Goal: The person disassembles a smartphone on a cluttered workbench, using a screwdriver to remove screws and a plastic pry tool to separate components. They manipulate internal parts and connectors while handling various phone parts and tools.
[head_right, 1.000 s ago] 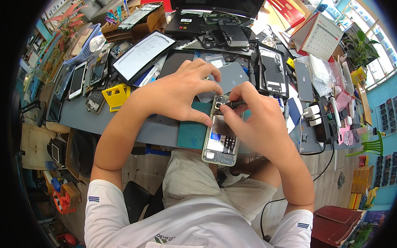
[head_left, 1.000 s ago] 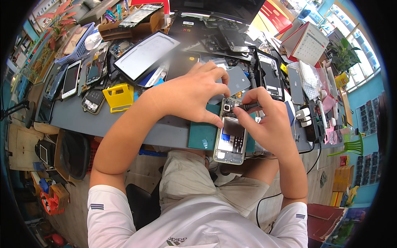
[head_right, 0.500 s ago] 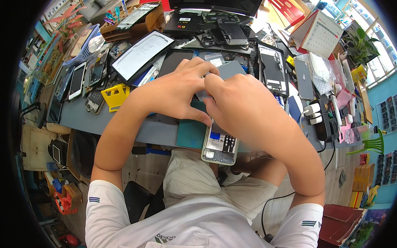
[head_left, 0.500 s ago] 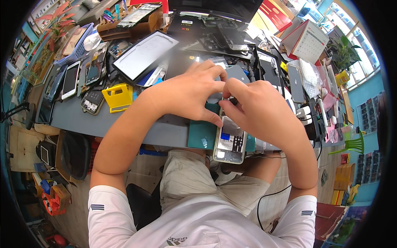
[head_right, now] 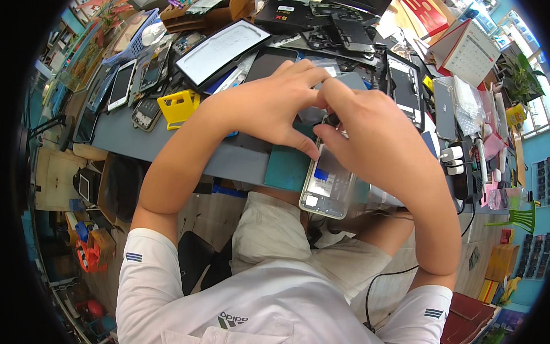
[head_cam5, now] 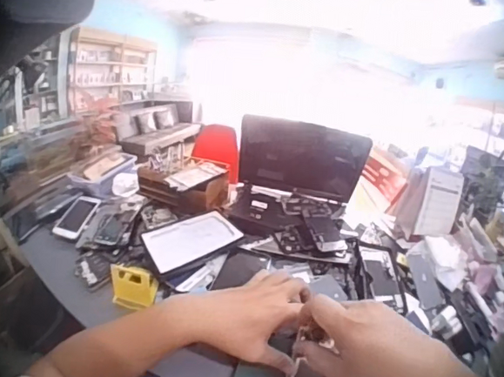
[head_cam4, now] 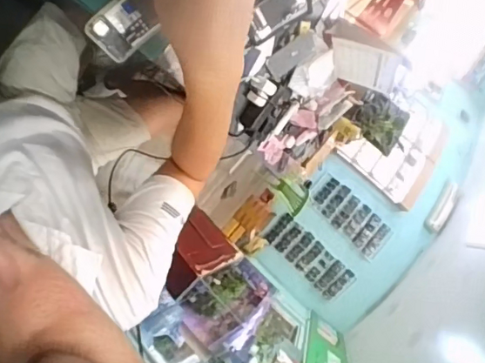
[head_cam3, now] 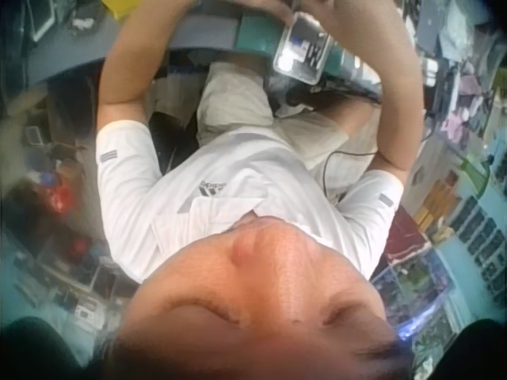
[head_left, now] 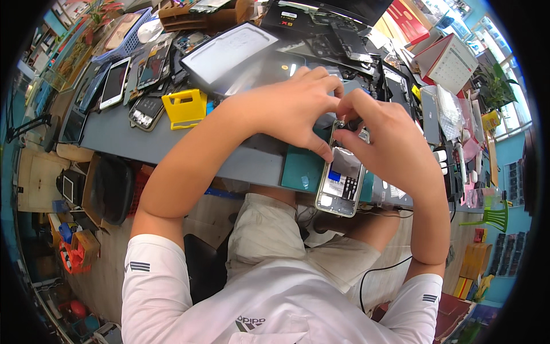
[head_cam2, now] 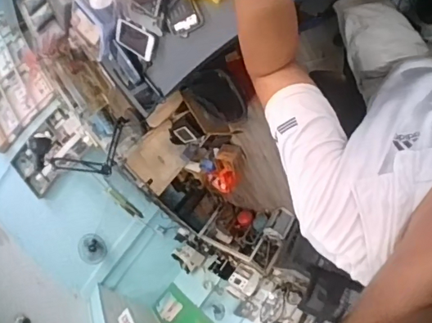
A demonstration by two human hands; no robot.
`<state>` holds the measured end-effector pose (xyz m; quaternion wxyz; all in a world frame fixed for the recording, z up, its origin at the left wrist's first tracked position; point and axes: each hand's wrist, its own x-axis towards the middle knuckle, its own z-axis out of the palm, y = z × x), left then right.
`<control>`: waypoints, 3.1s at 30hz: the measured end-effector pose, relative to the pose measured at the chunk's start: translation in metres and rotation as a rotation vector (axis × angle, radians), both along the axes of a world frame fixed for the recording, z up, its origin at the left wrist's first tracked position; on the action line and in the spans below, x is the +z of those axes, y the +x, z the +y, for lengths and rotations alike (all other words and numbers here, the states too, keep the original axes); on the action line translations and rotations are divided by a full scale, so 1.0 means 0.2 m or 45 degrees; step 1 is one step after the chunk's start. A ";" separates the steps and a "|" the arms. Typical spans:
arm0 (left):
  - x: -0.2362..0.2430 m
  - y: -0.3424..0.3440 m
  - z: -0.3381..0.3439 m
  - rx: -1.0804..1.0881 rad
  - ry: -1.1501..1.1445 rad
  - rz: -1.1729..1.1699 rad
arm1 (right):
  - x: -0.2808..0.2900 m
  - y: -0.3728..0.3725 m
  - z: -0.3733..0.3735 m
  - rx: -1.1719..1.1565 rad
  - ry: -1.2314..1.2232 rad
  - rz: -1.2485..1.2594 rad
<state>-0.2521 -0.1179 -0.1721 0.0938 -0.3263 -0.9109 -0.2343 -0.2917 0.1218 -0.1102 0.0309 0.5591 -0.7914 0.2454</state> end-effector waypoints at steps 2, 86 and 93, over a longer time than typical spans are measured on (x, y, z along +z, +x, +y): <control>0.00 0.01 -0.01 0.019 -0.022 -0.006 | 0.08 0.04 -0.04 -0.251 0.314 -0.078; 0.10 0.06 -0.06 0.036 0.095 0.017 | -0.08 -0.03 0.01 0.002 -0.015 0.051; 0.09 0.04 -0.02 -0.004 0.099 -0.051 | -0.08 0.00 0.01 -0.032 0.013 0.114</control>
